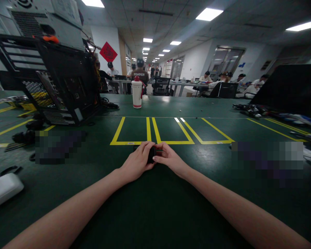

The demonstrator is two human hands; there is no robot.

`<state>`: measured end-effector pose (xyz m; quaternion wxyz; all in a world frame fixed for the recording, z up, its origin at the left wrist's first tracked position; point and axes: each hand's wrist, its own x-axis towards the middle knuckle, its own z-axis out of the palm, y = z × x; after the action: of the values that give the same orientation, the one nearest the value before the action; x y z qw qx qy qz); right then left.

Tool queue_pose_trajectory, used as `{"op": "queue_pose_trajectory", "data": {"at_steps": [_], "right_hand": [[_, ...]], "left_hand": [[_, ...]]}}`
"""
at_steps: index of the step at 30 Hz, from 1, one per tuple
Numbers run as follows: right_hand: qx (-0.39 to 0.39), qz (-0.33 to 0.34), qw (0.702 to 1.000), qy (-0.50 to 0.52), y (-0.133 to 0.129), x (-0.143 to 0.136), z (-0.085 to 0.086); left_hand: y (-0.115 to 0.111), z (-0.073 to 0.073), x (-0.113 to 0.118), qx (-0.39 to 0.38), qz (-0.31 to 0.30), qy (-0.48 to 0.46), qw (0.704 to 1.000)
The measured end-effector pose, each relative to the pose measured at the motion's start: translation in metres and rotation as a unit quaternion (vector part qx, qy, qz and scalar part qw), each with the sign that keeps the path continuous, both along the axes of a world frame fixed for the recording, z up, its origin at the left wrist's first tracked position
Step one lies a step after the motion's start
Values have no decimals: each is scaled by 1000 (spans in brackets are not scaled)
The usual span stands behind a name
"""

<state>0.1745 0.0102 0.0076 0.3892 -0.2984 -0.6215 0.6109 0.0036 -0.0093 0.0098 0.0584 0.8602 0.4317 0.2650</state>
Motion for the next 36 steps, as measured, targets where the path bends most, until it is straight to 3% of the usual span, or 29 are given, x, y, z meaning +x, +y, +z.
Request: {"op": "queue_pose_trajectory", "data": {"at_steps": [10, 17, 29, 36], "right_hand": [[21, -49, 998, -25, -2, -2, 0], [6, -1, 1000, -8, -1, 0, 1], [34, -52, 997, -40, 1, 1, -4], [24, -37, 999, -29, 1, 1, -4]], "left_hand": [[0, 1, 0, -1, 3, 4, 1000], [1, -2, 0, 5, 7, 12, 1000], [2, -3, 3, 18, 2, 8, 1000], [4, -5, 2, 24, 1, 12, 1000]]}}
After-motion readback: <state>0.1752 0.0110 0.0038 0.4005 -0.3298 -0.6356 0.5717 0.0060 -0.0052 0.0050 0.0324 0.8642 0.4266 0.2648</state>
